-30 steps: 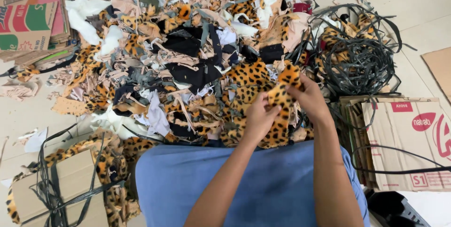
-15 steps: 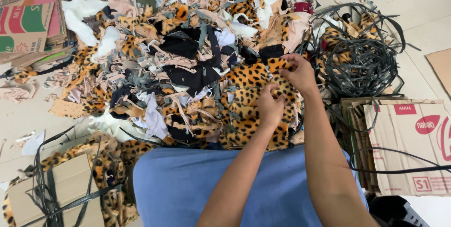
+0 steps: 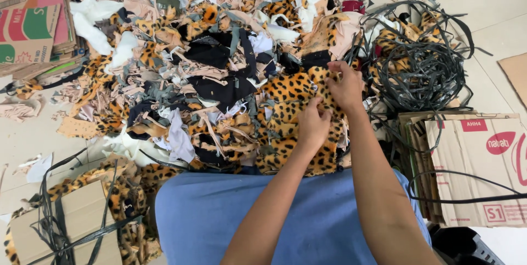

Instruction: Sorting through a pile of fabric scraps and trimming them with scissors.

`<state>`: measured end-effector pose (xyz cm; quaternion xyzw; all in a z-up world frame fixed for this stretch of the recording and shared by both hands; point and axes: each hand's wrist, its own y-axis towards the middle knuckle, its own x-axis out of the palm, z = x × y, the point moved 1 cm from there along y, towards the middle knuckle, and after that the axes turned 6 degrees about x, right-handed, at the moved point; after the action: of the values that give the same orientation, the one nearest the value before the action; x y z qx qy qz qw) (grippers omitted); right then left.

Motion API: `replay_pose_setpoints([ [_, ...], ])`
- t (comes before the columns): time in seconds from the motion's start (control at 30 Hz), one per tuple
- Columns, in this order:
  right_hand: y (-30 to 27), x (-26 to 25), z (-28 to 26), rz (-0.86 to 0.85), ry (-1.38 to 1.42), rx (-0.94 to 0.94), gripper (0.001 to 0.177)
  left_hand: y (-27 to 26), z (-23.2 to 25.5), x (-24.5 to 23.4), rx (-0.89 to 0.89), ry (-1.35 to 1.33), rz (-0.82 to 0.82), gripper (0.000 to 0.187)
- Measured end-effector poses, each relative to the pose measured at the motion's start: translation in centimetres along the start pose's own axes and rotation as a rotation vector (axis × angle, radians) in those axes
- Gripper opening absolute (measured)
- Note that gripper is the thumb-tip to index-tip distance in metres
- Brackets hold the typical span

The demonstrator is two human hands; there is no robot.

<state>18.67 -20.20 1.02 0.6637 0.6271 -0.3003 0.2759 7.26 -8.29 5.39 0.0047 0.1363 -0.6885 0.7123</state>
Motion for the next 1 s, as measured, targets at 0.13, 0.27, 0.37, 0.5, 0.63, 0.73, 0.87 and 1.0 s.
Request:
replay_pose_setpoints([
  [0.13,0.2,1.8,1.6,0.085,-0.042,-0.042,0.027,0.0,0.7,-1.5,0.173,0.307,0.118,0.034],
  [0.27,-1.0,4.0,2.8,0.109,-0.060,-0.126,0.013,0.5,-0.9,-2.6,0.364,0.764,0.221,0.037],
  [0.37,-1.7,3.8,2.2,0.165,-0.134,-0.145,0.018,0.8,-2.9,-2.3,0.401,0.877,0.195,0.043],
  [0.5,-1.0,4.6,3.1,0.197,-0.242,-0.134,0.014,1.1,-4.2,-2.2,0.364,0.862,0.118,0.046],
  [0.63,-1.6,3.6,2.2,0.186,-0.184,-0.107,0.011,1.1,-4.2,-2.1,0.335,0.867,0.089,0.046],
  [0.73,-2.0,2.6,1.6,0.116,0.080,-0.043,0.008,1.5,-4.7,-2.1,0.317,0.847,0.073,0.047],
  [0.87,-1.8,3.4,2.4,0.080,0.122,-0.071,0.008,1.4,-4.4,-2.1,0.302,0.849,0.053,0.047],
  [1.0,-2.7,2.4,0.3,0.078,-0.066,-0.163,0.012,1.5,-4.7,-1.9,0.294,0.853,0.043,0.048],
])
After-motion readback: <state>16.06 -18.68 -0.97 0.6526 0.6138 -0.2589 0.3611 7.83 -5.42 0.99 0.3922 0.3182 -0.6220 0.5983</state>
